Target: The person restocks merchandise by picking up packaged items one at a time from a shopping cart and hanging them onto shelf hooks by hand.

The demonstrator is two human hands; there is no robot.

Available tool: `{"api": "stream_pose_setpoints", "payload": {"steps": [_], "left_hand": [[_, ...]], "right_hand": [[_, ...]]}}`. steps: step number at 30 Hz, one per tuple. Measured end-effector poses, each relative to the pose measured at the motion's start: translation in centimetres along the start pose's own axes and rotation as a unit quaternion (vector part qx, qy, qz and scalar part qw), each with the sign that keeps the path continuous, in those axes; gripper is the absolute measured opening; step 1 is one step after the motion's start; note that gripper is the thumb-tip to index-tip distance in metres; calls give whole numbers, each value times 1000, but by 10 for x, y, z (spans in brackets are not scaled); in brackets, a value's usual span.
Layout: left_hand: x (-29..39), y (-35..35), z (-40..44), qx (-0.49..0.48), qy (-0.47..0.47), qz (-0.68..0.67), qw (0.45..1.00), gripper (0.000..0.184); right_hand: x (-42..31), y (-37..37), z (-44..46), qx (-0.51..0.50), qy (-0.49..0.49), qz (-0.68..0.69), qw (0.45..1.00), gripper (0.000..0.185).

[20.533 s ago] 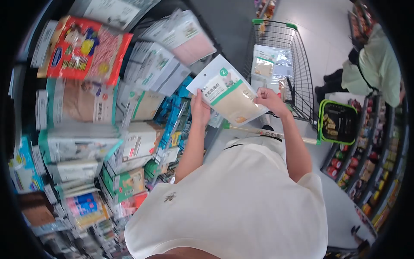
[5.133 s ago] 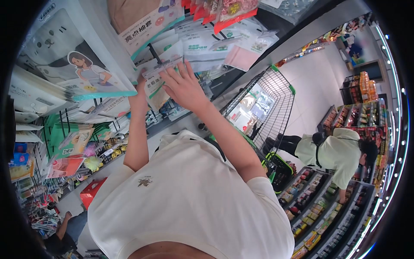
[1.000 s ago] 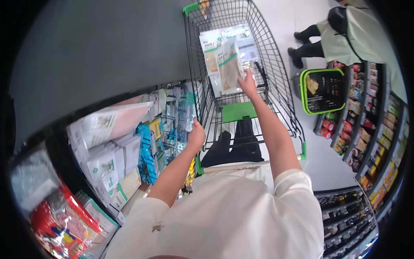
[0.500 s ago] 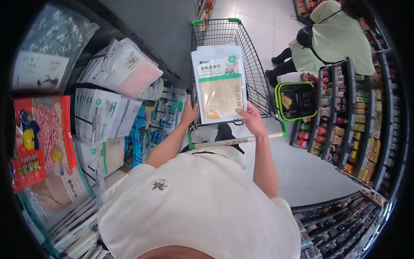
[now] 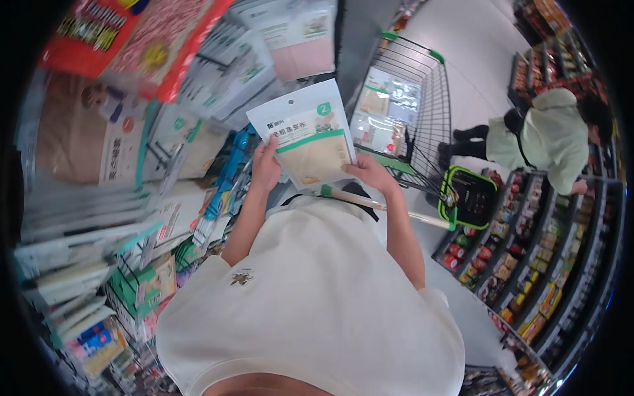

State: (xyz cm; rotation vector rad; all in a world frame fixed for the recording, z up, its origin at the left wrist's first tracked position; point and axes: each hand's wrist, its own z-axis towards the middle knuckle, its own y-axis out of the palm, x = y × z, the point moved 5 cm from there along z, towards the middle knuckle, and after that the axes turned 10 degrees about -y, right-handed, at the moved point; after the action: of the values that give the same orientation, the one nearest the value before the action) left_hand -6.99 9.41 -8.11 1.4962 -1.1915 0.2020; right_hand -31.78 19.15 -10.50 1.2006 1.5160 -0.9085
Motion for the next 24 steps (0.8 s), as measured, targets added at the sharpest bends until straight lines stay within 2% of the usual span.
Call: {"api": "stream_pose_setpoints", "payload": {"steps": [3, 6, 7, 10, 12, 14, 17, 20, 24], "left_hand": [[26, -29, -37, 82, 55, 33, 995, 33], [43, -61, -69, 132, 121, 6, 984, 31], [51, -64, -80, 150, 137, -25, 979, 29], [63, -94, -108, 193, 182, -54, 963, 28], [69, -113, -123, 209, 212, -15, 955, 29], [77, -120, -139, 224, 226, 28, 948, 29], [84, -126, -154, 242, 225, 81, 940, 30], [89, -129, -159, 263, 229, 109, 931, 30], [90, -140, -161, 310, 212, 145, 915, 30]], "right_hand": [[-25, 38, 35, -35, -40, 2, 999, 30], [-38, 70, 73, -81, -92, -69, 990, 30], [-60, 86, 78, -104, -107, -74, 986, 40], [-104, 127, 95, -72, -110, -189, 973, 54], [-110, 150, 105, -15, -241, -231, 942, 64], [-134, 173, 101, 38, -371, -324, 869, 66], [-148, 201, 96, 45, -482, -403, 777, 67], [-153, 218, 93, 36, -516, -435, 737, 65], [-172, 227, 94, 17, -534, -449, 716, 65]]}}
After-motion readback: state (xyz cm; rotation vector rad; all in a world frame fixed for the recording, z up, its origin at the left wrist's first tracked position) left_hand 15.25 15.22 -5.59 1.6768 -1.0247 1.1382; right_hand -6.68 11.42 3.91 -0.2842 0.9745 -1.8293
